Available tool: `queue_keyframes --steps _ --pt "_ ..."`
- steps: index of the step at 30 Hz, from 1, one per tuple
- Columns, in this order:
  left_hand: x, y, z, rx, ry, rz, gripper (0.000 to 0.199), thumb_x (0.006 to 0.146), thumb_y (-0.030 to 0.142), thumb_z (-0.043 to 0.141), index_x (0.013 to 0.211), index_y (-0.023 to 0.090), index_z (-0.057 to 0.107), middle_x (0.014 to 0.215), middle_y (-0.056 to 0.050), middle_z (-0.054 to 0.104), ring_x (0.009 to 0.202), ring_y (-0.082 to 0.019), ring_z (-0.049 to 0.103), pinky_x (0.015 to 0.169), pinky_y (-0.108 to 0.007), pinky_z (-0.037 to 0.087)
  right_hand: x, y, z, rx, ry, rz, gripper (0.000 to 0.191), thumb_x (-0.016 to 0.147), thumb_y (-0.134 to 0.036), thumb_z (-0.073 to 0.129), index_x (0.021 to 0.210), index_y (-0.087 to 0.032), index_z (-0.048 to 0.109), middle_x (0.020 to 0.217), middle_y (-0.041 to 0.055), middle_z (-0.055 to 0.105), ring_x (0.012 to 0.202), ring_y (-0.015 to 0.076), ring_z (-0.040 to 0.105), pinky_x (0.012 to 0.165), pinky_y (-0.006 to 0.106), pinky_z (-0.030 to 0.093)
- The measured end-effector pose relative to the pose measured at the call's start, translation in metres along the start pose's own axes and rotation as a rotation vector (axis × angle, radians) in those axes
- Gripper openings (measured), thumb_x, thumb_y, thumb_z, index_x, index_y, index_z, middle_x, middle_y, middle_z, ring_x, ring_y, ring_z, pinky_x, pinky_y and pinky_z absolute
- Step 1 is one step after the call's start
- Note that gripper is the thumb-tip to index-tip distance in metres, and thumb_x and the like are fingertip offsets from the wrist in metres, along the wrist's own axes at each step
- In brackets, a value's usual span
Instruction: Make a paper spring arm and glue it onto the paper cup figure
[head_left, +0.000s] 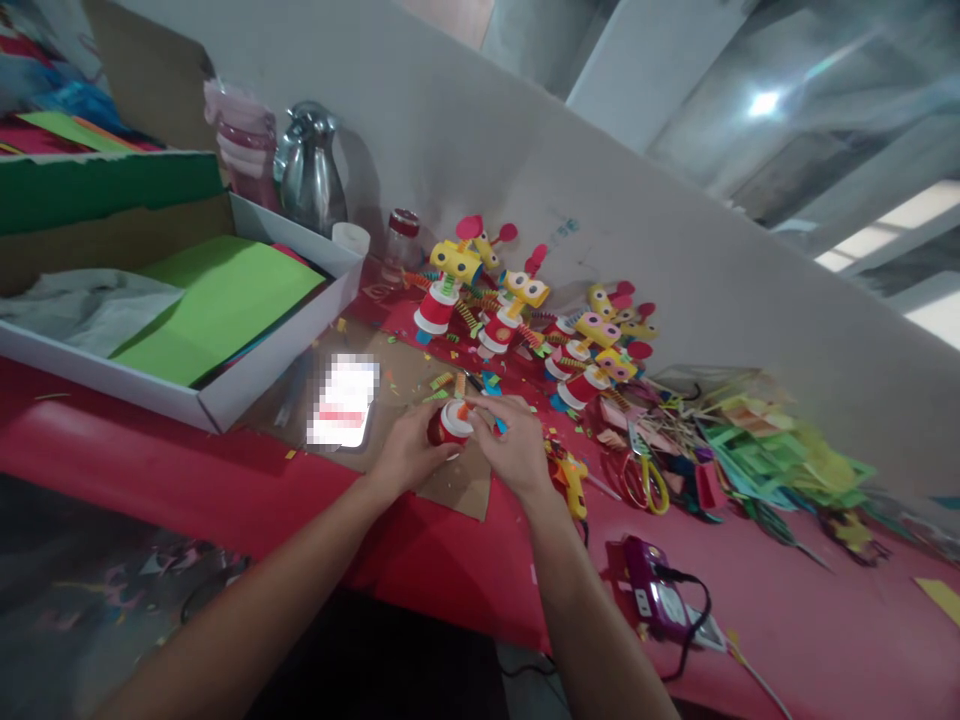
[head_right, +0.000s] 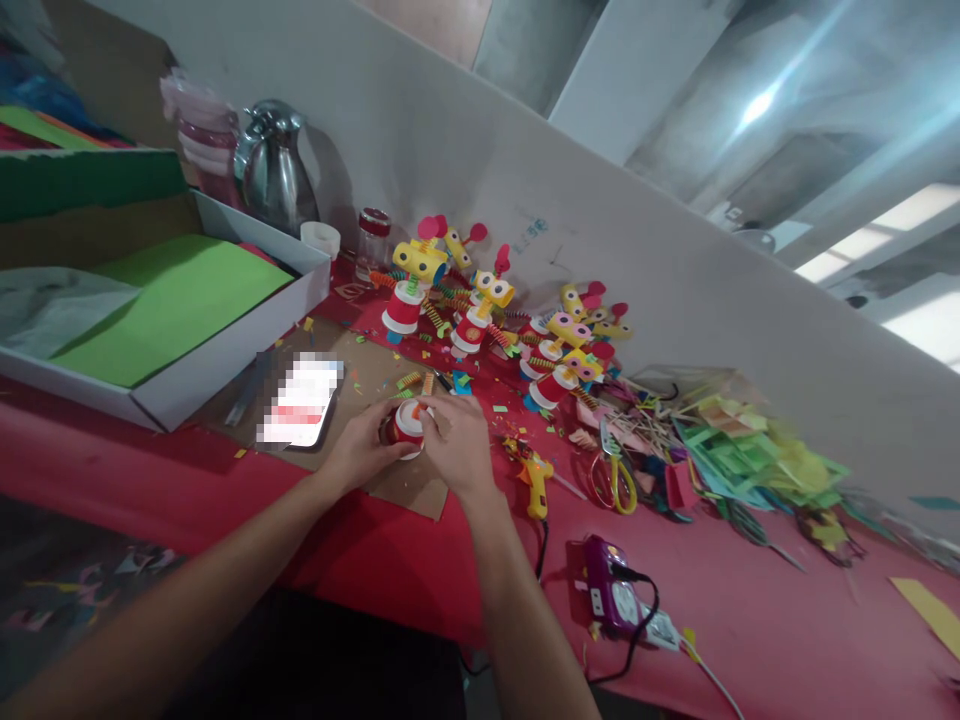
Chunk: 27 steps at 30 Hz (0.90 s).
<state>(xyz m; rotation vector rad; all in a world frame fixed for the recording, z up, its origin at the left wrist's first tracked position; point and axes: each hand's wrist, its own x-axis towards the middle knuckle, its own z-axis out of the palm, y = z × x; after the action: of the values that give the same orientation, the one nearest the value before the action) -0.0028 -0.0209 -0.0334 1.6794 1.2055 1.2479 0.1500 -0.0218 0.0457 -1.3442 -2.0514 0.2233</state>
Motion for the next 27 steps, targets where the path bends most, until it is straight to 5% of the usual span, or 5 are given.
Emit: queue_keyframes --steps 19,27 --pt "0.0 0.002 -0.002 0.034 -0.022 -0.004 0.057 0.069 0.024 0.074 0.123 0.021 0.056 0.116 -0.007 0.067 0.105 -0.025 0.062 0.09 -0.038 0.048 0.007 0.001 0.0 -0.087 -0.132 -0.013 0.02 0.085 -0.018 0.062 0.099 -0.023 0.076 0.093 0.0061 0.076 0.091 0.0237 0.063 0.082 0.037 0.047" --pt "0.001 -0.002 0.0 0.034 -0.013 0.008 0.058 0.067 0.025 0.076 0.122 0.021 0.057 0.119 -0.009 0.066 0.108 -0.026 0.061 0.093 -0.04 0.046 0.007 0.009 -0.009 -0.049 -0.132 -0.077 0.031 0.089 -0.014 0.052 0.111 -0.027 0.072 0.11 0.0035 0.073 0.099 0.0227 0.062 0.088 0.039 0.046"
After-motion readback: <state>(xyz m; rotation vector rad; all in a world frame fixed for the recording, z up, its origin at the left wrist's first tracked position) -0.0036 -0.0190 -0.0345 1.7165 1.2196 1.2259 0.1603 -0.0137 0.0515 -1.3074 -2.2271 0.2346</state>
